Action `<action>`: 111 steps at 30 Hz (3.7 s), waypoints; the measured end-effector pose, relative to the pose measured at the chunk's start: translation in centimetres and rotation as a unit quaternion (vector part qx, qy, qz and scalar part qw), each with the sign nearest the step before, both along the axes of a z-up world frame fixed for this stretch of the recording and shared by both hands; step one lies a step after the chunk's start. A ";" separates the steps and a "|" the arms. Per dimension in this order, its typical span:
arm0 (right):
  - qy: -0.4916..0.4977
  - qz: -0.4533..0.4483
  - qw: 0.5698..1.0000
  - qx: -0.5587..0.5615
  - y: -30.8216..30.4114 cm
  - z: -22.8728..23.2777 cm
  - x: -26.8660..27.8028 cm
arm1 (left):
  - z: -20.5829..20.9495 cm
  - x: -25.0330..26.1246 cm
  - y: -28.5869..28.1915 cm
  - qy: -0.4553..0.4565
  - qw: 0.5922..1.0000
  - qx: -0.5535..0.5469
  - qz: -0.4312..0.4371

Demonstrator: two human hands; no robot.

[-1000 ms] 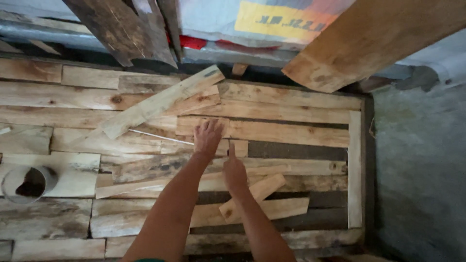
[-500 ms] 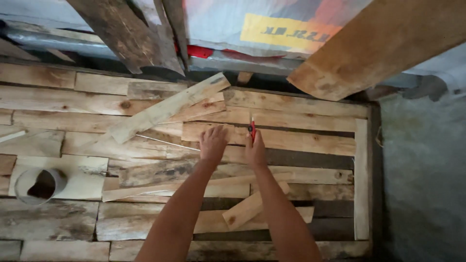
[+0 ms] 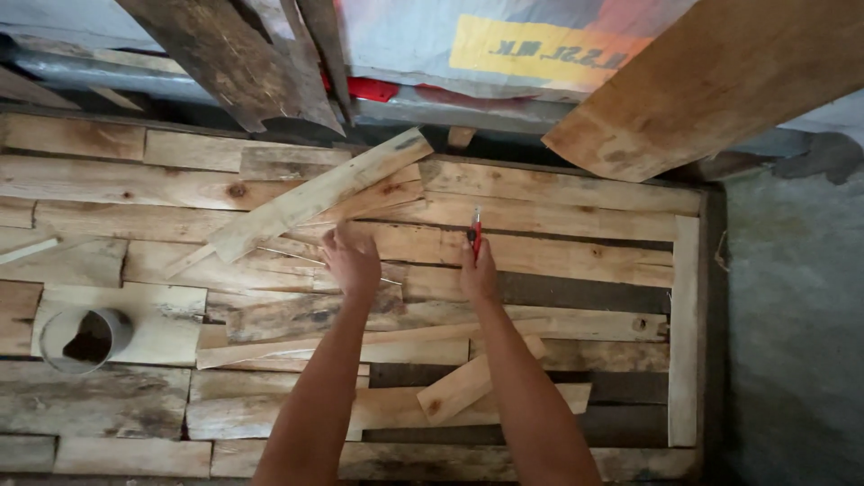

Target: Arranging and trimming thin wood slats on a flat wooden surface using a utility knife.

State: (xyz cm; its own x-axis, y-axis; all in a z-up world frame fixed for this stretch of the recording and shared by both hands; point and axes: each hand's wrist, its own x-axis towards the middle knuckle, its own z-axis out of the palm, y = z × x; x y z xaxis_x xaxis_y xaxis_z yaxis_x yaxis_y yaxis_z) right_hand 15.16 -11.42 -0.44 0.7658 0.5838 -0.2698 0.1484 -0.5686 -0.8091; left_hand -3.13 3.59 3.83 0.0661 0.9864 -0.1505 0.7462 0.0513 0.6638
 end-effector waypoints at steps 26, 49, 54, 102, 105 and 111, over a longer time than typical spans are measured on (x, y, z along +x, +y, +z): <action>-0.034 0.014 0.998 0.056 -0.6 -1.6 0.4 | -0.2 -7.8 -0.2 -0.077 0.990 0.080 -0.091; -0.265 -0.104 0.959 0.004 -14.7 -2.8 9.1 | -4.6 6.5 -12.7 0.124 0.882 0.093 -0.446; -0.164 -0.110 0.980 -0.022 -14.6 -1.5 9.0 | -5.6 6.1 -13.2 0.136 0.886 0.118 -0.428; -0.187 -0.008 0.982 -0.028 -15.1 -0.8 8.5 | -6.2 6.3 -13.6 0.189 0.871 0.098 -0.443; -0.183 -0.010 0.983 -0.025 -15.1 -1.0 8.7 | -5.3 6.4 -13.6 0.202 0.872 0.081 -0.439; -0.201 -0.004 0.979 -0.024 -15.3 -1.4 8.7 | -4.7 6.3 -13.6 0.194 0.872 0.080 -0.441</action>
State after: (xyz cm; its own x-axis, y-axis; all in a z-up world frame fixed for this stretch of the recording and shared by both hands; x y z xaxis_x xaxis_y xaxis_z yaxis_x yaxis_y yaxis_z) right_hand 23.84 -26.74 -1.85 0.8200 0.5717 0.0278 0.4450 -0.6063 -0.6591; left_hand 3.15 -9.98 -0.91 0.7853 0.5872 -0.1960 0.6182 -0.7270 0.2989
